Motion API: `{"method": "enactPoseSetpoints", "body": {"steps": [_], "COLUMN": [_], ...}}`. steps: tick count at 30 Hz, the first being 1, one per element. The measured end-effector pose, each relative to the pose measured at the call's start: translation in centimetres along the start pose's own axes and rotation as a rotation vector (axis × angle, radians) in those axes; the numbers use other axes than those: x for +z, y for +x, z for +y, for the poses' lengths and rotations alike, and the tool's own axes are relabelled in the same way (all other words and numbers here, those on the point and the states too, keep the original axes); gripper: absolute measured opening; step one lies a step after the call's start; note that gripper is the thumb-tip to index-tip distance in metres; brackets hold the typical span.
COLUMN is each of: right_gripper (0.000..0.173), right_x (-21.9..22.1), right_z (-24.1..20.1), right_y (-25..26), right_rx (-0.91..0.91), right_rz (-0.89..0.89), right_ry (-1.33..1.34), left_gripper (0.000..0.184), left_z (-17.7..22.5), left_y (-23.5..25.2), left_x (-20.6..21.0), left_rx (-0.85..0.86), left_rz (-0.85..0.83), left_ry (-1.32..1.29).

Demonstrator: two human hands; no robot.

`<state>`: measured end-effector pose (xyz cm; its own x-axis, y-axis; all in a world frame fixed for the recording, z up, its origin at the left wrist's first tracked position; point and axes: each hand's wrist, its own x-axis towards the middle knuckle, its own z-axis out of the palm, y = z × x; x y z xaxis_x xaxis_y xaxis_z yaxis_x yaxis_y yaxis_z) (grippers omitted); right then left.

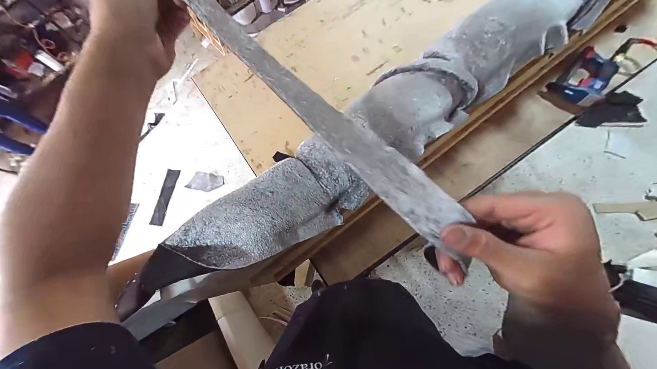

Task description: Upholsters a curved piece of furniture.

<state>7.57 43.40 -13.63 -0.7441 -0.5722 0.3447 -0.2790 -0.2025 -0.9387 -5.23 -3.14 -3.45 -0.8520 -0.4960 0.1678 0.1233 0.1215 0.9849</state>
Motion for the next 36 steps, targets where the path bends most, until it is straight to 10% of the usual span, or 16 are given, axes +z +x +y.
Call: {"method": "enactPoseSetpoints", "body": {"steps": [4,7,10,14,36], "right_gripper": [0.016,0.031,0.046,0.05,0.061], "right_x": [1.1,1.9,1.8,3.4,2.4], "right_z": [-0.1,2.4,3.6,4.8,5.5], "right_y": [-1.8,-1.9,0.3,5.3,7.0], "right_rx": [0.057,-0.052,-0.277,-0.532,-0.631], "right_rz": [0.064,0.245,0.287,-0.072,-0.127], "right_ry": [-0.089,-0.637,-1.051,-1.144,-1.262], "left_gripper": [0.033,0.067,0.068,0.087,0.117], "left_z": [-6.0,-7.7,-4.0,-2.7,-4.7], "left_y": [2.7,1.1,-5.5,-13.6,-14.9], "left_x": [-0.6,0.3,3.5,6.2,7.1], "left_rx": [-0.231,-0.33,-0.032,0.29,0.235], "left_rz": [-0.103,-0.286,-0.66,-1.071,-1.098], "left_ry": [0.105,0.738,1.051,0.849,0.864]}}
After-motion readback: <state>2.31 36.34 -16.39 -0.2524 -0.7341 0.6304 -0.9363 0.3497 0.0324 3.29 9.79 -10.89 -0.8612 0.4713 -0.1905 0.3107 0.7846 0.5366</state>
